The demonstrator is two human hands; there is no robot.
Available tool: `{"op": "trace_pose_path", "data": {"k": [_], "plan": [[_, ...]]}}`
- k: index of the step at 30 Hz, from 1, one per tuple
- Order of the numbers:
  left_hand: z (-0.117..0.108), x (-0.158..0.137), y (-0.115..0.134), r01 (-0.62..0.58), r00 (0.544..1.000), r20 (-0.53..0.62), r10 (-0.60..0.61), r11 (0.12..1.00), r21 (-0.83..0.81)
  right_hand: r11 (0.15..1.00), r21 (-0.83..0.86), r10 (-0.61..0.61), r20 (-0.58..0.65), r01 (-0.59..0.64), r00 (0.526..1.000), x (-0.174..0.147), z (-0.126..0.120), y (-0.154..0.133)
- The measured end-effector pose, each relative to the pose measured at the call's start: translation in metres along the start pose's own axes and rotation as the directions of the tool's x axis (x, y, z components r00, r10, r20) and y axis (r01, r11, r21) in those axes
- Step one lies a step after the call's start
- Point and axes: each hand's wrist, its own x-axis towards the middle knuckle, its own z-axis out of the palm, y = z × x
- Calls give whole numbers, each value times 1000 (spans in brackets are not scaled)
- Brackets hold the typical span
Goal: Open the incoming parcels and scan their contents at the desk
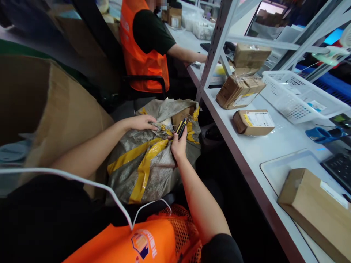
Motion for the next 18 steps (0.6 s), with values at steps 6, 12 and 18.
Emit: {"op": "trace_pose_path", "data": {"k": [6, 12, 18], "plan": [[6, 4, 12, 72, 984, -142, -103, 974, -213, 996, -6, -86, 120, 87, 989, -23, -3, -24], [5, 1, 26, 180, 957, -259, -130, 967, 178, 985, -150, -49, 207, 81, 977, -84, -16, -27], [19, -49, 99, -27, 920, -363, 148, 947, 320, 993, -99, -53, 107, 64, 993, -124, -43, -41]]}}
